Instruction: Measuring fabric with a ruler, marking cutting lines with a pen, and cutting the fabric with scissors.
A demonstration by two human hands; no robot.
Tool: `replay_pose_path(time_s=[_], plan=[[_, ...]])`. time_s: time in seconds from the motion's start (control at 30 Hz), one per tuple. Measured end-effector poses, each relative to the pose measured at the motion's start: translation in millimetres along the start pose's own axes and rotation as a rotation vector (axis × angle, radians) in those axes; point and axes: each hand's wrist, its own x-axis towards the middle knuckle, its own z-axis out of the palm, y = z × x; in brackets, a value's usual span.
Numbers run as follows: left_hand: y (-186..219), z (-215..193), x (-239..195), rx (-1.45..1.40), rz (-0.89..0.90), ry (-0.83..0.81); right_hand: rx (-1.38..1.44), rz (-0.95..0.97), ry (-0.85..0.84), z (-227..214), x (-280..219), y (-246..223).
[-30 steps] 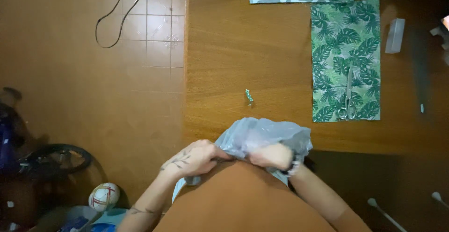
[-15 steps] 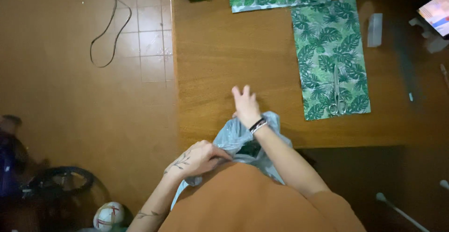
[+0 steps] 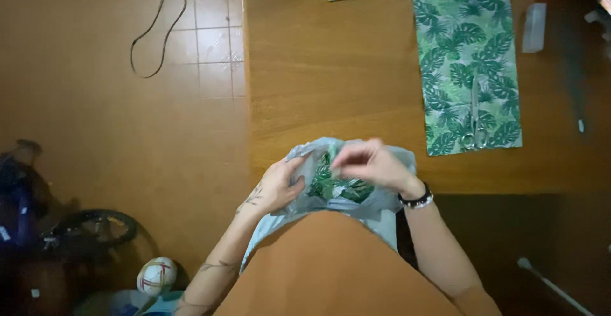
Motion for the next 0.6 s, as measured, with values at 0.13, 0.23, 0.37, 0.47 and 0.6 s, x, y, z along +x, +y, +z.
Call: replay_pose_path(time_s=[0.13, 0.23, 0.37, 0.47, 0.6], plan=[[14, -12, -9, -0.062, 0.052, -0.033, -0.694, 0.238, -0.454, -1, -3, 31], [25, -18, -19, -0.07, 0.053, -0.175, -0.743, 0.223, -0.395, -1, 1, 2], [13, 3, -20, 0.076, -0.02, -0.364, -0.095, 0.028, -0.015, -1, 23, -5], [21, -1, -27, 0.047, -0.058, -0.371, -0.388, 0.019, 0.244, -17, 50, 3], [11, -12, -27, -0.069, 0.019, -0.28, -0.487, -0.036, 0.216, -30, 32, -6]])
